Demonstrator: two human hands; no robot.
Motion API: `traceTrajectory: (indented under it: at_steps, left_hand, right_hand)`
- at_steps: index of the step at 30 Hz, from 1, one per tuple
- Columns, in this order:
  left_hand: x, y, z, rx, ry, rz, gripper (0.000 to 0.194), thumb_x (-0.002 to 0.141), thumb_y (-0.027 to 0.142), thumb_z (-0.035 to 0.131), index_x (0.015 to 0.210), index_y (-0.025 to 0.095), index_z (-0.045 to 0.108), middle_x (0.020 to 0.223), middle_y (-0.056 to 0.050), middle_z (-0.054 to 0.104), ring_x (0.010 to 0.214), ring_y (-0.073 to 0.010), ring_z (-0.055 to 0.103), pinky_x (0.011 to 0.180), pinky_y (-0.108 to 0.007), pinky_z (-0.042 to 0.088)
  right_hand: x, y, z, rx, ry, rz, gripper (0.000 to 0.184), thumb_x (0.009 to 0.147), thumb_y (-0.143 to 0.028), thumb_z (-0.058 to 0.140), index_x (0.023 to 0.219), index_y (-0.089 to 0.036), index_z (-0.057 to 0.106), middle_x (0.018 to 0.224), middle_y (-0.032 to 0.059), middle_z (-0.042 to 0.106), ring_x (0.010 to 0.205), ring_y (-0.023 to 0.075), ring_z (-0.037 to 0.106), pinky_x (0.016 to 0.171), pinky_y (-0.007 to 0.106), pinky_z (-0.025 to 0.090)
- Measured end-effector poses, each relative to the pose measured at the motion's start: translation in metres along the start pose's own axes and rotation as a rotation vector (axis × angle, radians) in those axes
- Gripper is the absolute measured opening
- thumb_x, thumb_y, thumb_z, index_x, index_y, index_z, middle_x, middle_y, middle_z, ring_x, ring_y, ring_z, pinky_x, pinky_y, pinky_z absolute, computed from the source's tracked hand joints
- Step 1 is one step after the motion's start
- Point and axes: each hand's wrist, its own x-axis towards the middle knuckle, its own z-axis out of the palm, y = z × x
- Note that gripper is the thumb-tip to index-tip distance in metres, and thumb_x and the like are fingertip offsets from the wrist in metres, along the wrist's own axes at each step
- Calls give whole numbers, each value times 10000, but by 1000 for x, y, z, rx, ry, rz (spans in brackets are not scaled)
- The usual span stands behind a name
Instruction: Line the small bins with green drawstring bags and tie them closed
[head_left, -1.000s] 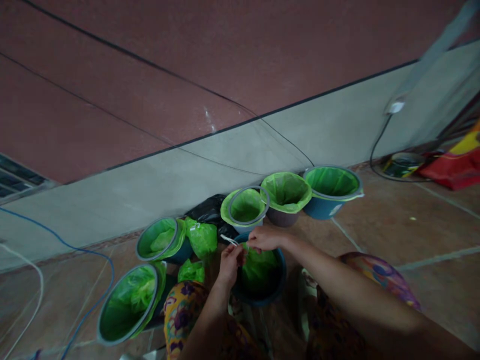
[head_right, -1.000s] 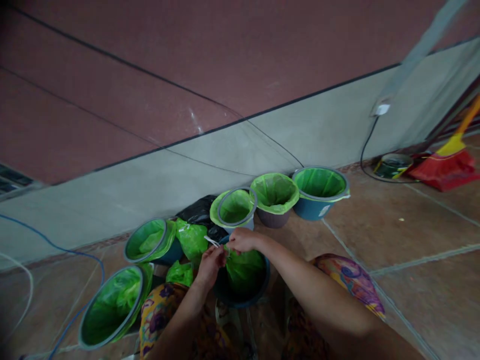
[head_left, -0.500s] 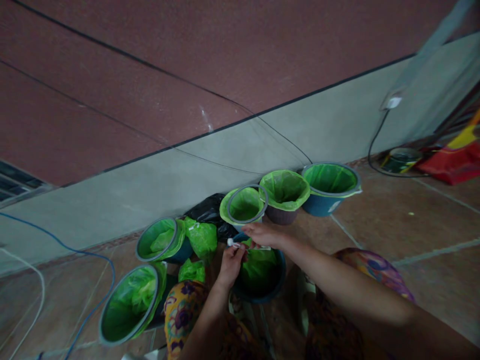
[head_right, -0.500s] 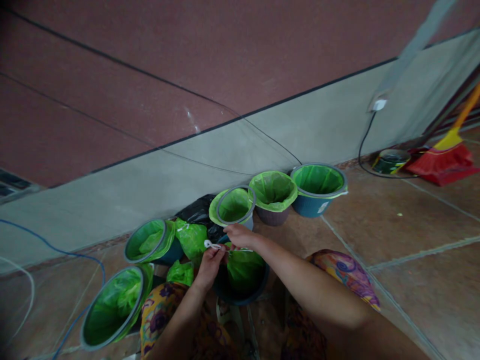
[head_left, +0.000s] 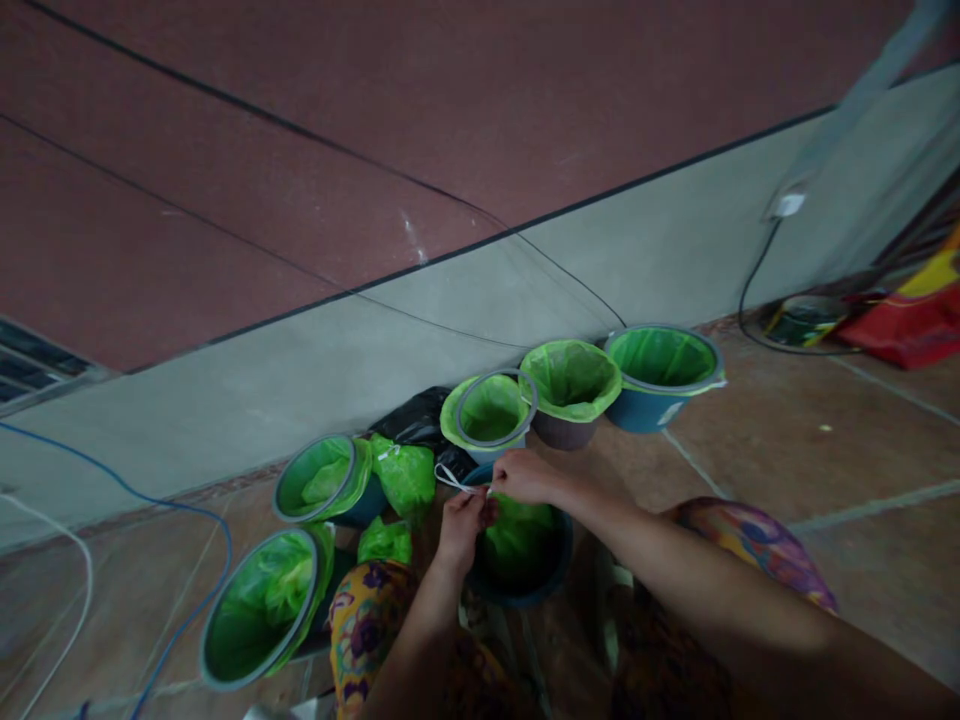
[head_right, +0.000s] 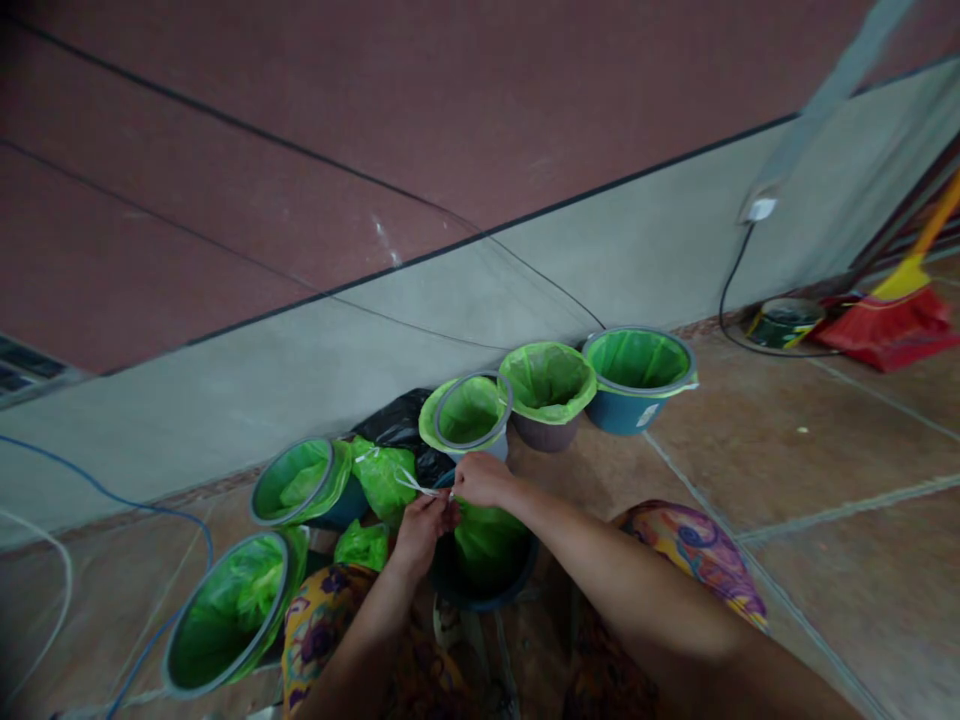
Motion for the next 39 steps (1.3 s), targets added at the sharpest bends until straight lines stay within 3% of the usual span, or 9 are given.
traceTrajectory:
  at_steps: [5, 10, 13, 17, 23, 28, 32, 35, 39]
  left_hand:
    - [0, 3, -3, 68, 10, 81, 349, 565, 396, 841, 754, 123, 735, 647, -36, 688, 618, -155, 632, 618, -283, 489]
    - [-1, 6, 0, 465, -40, 284, 42, 630, 209, 735, 660, 183, 750, 654, -13, 707, 669, -168, 634, 695, -295, 497]
    - [-4, 9, 2, 670, -48, 407, 132, 678, 129, 654, 697, 206, 760, 734, -19, 743, 752, -184, 669, 796, -316, 505]
    - [-8, 5, 3, 734, 1, 498, 203, 698, 76, 596, 766, 198, 743, 755, -26, 734, 724, -176, 661, 738, -291, 506]
    - [-7, -3, 0, 712, 195, 659, 286, 736, 72, 571, 923, 207, 740, 918, -62, 743, 867, -200, 683, 840, -320, 531]
    - [-8, -4, 2, 662, 229, 700, 292, 807, 135, 540, 1027, 197, 722, 973, -75, 733, 928, -203, 682, 885, -327, 530]
    - [-9, -2, 6, 530, 272, 627, 317, 845, 223, 538, 1129, 181, 673, 949, -66, 717, 856, -182, 680, 824, -298, 537]
    - [-7, -2, 4, 485, 289, 546, 247, 825, 279, 585, 1036, 181, 667, 865, -40, 711, 775, -163, 663, 765, -276, 532]
    - [-2, -6, -3, 441, 252, 459, 140, 781, 323, 639, 822, 192, 666, 709, -2, 672, 653, -140, 615, 662, -252, 504]
  right_hand:
    - [-4, 2, -1, 57, -175, -36, 178, 773, -228, 659, 848, -166, 808, 762, 33, 748, 642, 123, 583, 545, 207, 349]
    - [-1, 7, 9, -37, -170, 22, 175, 756, -198, 649, 843, -167, 797, 850, 83, 766, 709, 177, 627, 577, 241, 380]
    - [4, 7, 15, 16, -99, -29, 239, 757, -168, 628, 938, -137, 782, 967, 127, 767, 825, 215, 662, 655, 263, 427]
    - [9, 5, 21, 203, -120, -137, 260, 768, -103, 578, 950, -140, 762, 938, 84, 767, 835, 177, 654, 691, 237, 439]
    - [4, 4, 25, 510, -236, 44, 328, 782, -51, 513, 1035, -103, 715, 716, 15, 681, 572, 108, 571, 518, 201, 395]
    - [6, 5, 22, 464, -95, 12, 264, 804, -44, 505, 910, -98, 741, 605, -25, 584, 542, 81, 482, 530, 200, 365]
    - [8, 6, 24, 611, -127, 8, 234, 882, -168, 493, 867, -126, 723, 569, -40, 546, 511, 86, 489, 512, 203, 371]
    - [6, 7, 26, 700, -177, 13, 231, 890, -207, 500, 789, -127, 691, 526, -51, 516, 484, 82, 480, 493, 198, 363]
    - [4, 7, 25, 734, -149, 33, 194, 844, -210, 561, 695, -135, 661, 535, -48, 542, 484, 75, 477, 495, 196, 361]
